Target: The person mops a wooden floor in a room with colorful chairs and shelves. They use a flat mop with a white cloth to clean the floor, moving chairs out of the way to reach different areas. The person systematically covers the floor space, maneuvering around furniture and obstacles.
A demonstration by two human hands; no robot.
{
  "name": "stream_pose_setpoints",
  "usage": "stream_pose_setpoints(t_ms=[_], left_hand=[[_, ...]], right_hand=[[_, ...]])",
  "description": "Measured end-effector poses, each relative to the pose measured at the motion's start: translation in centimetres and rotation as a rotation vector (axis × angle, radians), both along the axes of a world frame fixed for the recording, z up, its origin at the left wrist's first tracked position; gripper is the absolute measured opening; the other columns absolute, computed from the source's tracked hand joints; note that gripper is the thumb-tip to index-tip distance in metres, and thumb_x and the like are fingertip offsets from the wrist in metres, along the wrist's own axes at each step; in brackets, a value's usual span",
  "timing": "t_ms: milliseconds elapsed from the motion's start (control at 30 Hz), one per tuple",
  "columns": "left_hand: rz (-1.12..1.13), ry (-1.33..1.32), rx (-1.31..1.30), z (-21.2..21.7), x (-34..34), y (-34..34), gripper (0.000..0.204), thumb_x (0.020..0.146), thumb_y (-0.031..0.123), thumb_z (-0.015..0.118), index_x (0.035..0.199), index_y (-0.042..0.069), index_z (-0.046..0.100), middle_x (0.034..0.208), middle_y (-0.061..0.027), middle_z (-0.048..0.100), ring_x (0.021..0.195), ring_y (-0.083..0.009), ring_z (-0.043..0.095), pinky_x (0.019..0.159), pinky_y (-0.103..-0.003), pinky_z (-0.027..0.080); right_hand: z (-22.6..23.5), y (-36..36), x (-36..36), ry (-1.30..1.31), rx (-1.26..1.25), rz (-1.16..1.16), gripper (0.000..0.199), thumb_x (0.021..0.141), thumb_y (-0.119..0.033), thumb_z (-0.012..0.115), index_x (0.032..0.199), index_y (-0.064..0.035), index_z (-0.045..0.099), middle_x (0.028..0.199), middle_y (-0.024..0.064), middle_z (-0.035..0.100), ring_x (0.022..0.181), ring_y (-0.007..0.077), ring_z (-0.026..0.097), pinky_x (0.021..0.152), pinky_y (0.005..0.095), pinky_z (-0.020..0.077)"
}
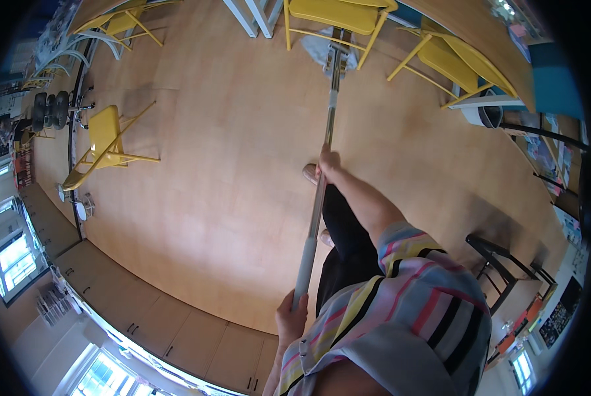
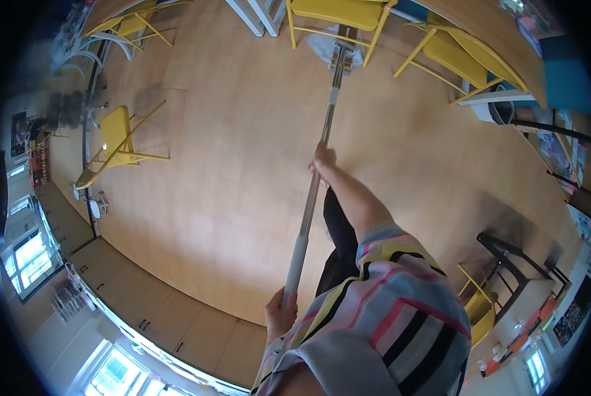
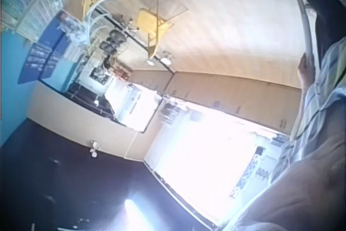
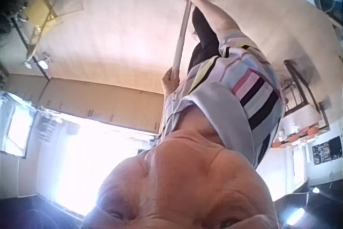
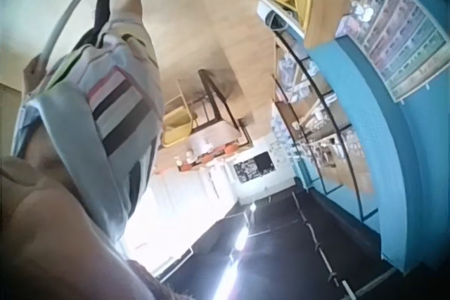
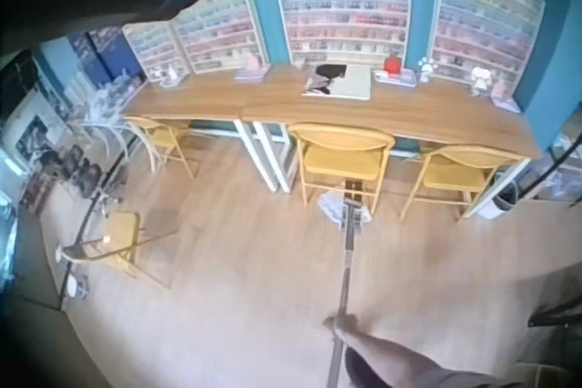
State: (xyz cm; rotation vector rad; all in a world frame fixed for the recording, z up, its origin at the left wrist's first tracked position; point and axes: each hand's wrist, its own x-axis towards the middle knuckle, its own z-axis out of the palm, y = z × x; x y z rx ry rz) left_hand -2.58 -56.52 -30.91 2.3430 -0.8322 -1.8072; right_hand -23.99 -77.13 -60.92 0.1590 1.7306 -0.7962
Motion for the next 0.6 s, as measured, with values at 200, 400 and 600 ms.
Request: stream_pose_setpoints(t_ms=[200, 400, 600], left_hand=[[-0.108, 0.060, -0.134, -3.7, -3.2, -7.8, 0.034, 0.083, 0.019, 0.063, 0.110, 0.000, 0.057, 0.075, -0.0070, 0.062, 0.065, -0.0112, 0.055, 0.059, -0.026, 0.046], [0.087, 0.093, 0.013, -1.4, 2.8, -6.2, 0.030, 0.084, 0.017, 0.062, 0.108, 0.001, 0.059, 0.064, 0.0019, 0.053, 0.054, -0.0048, 0.046, 0.049, -0.020, 0.039], [0.164, 0.025, 0.170, 4.4, 14.1, 4.7, 0.033, 0.086, 0.024, 0.060, 0.111, 0.003, 0.057, 0.066, 0.0013, 0.054, 0.052, -0.0045, 0.047, 0.045, -0.019, 0.038]], right_hand=[[-2.6, -9.3, -5.5, -0.019, -0.025, -0.084, 0.057, 0.089, -0.057, 0.033, 0.060, -0.0084, 0.035, 0.044, 0.0040, 0.037, 0.033, 0.0164, 0.038, 0.033, 0.0343, 0.0373], [-1.1, -6.1, 1.5, -0.001, 0.031, -0.044, 0.056, 0.089, -0.056, 0.034, 0.063, -0.0063, 0.038, 0.046, 0.0063, 0.040, 0.033, 0.0188, 0.040, 0.032, 0.0344, 0.0377], [3.4, 5.3, 15.5, 0.079, 0.073, 0.244, 0.060, 0.091, -0.052, 0.031, 0.066, 0.0001, 0.045, 0.049, 0.0147, 0.051, 0.037, 0.0257, 0.054, 0.032, 0.0362, 0.0437]])
